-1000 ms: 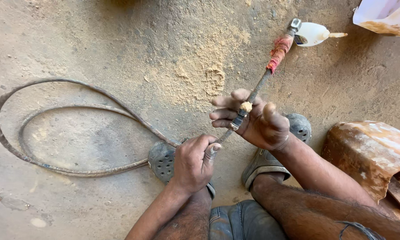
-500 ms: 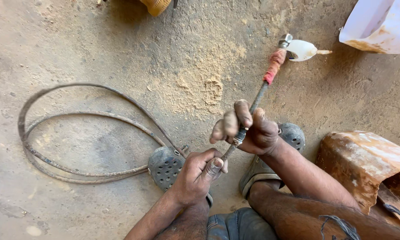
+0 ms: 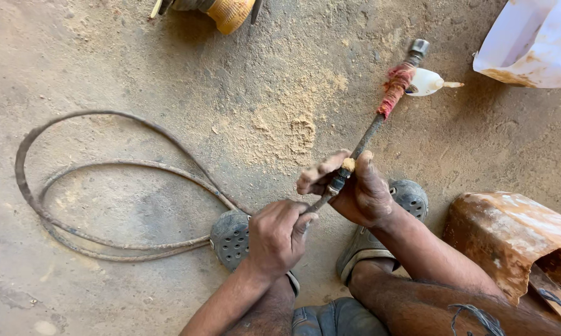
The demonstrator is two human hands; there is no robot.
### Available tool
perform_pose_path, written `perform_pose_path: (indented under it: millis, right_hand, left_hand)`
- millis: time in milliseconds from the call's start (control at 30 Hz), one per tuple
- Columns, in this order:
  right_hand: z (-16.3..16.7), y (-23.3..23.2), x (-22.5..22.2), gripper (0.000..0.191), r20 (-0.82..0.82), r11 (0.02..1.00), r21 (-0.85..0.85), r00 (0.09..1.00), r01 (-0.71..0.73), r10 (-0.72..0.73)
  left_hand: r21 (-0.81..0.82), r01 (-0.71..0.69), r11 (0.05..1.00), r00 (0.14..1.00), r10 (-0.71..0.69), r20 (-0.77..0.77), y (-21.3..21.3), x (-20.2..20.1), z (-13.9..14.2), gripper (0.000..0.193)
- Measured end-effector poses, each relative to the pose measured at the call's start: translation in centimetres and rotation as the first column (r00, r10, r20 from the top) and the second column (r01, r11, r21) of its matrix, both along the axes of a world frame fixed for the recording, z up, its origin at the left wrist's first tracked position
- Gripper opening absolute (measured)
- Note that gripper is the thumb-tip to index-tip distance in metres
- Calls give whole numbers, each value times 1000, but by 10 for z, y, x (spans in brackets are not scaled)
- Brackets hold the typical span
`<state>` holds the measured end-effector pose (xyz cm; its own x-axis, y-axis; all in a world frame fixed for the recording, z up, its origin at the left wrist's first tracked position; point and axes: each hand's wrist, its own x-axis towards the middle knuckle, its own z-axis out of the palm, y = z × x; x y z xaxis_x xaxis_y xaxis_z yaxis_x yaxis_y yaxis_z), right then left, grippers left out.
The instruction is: The person sits on a concrete floor and repeatedly applies glue from a small bottle to a metal connector on a flexible hose. They then press the hose ends together, hold the joint, and inspect it multiple times. The person wears grey clogs and handles the hose and glue bottle throughout the clip.
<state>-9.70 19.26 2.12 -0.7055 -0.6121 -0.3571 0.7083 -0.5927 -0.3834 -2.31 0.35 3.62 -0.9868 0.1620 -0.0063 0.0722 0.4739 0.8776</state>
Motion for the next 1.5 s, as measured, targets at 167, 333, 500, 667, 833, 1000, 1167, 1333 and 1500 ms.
perform_pose_path:
  millis: [167, 333, 500, 667, 833, 1000, 1167, 1333, 1500]
  right_hand:
    - [3, 0, -1, 86, -84, 990, 112, 993, 87, -78]
    - [0, 3, 0, 63, -43, 932, 359, 998, 49, -36]
    - [-1, 2, 2, 59, 79, 986, 150, 993, 74, -87]
    - [7, 3, -4, 75, 2, 985, 161, 998, 57, -58]
    - [20, 12, -4, 72, -499, 598, 701, 866, 389, 22]
    - [36, 25, -4, 64, -860, 318, 510, 480, 799, 173]
    - [45, 23, -10, 50, -771, 274, 634, 566, 723, 291]
    - [37, 21, 2, 46, -743, 408, 664, 615, 627, 264]
    - [15, 36, 12, 39, -673, 407, 729, 686, 551, 277]
  left_hand:
    - [-209, -2, 978, 981, -39, -191, -4, -7, -4, 30]
    - [-285, 12, 958, 971, -79, -224, -10, -14, 5, 24]
    - [-345, 41, 938, 957, -136, -255, -14, -16, 4, 27]
    - [-318, 6, 948, 960, -94, -264, -17, -13, 3, 24]
    - [-312, -80, 947, 958, -13, -285, -12, -9, -25, 34]
    - [-288, -109, 951, 961, 27, -274, -1, -15, -58, 42]
    - [-394, 139, 909, 972, -49, 230, 9, -52, -80, 34]
    - [-349, 45, 936, 997, -20, 74, 21, -50, -83, 23]
    - [-156, -16, 988, 991, 37, 130, 22, -52, -83, 15]
